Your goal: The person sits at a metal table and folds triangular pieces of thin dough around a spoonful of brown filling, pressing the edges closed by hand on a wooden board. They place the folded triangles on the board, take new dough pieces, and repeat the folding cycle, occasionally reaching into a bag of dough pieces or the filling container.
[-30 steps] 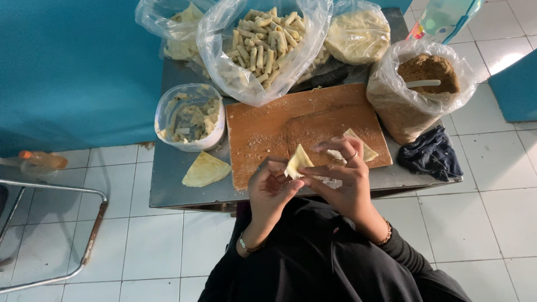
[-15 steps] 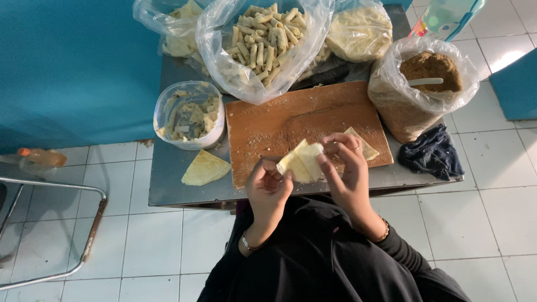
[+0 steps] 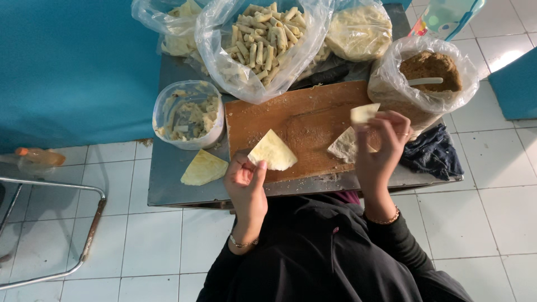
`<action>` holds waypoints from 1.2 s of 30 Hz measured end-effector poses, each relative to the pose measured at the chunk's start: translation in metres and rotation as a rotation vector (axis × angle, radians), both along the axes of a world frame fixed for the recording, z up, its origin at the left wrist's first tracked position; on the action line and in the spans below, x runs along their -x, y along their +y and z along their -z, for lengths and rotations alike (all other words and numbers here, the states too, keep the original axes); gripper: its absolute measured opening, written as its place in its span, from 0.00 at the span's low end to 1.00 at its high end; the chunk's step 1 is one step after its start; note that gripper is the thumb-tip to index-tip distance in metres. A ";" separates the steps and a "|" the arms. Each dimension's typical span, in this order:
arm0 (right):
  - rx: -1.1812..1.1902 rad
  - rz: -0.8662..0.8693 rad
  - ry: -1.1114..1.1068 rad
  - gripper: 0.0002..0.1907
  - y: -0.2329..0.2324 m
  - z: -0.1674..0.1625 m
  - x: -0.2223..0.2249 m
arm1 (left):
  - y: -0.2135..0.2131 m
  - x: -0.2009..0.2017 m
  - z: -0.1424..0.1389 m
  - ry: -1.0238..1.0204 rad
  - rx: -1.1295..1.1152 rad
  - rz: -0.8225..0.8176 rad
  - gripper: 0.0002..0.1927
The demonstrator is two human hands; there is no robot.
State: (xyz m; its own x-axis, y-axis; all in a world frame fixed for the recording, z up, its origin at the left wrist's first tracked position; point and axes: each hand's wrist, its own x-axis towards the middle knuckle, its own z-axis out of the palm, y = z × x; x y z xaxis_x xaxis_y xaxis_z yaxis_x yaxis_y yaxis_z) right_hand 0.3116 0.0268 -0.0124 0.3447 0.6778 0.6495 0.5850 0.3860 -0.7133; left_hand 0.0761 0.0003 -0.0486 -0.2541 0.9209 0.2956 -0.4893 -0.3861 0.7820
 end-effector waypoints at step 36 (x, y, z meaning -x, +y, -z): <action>-0.034 -0.153 -0.398 0.08 -0.045 -0.021 0.053 | -0.020 -0.022 -0.029 0.546 -0.130 0.155 0.04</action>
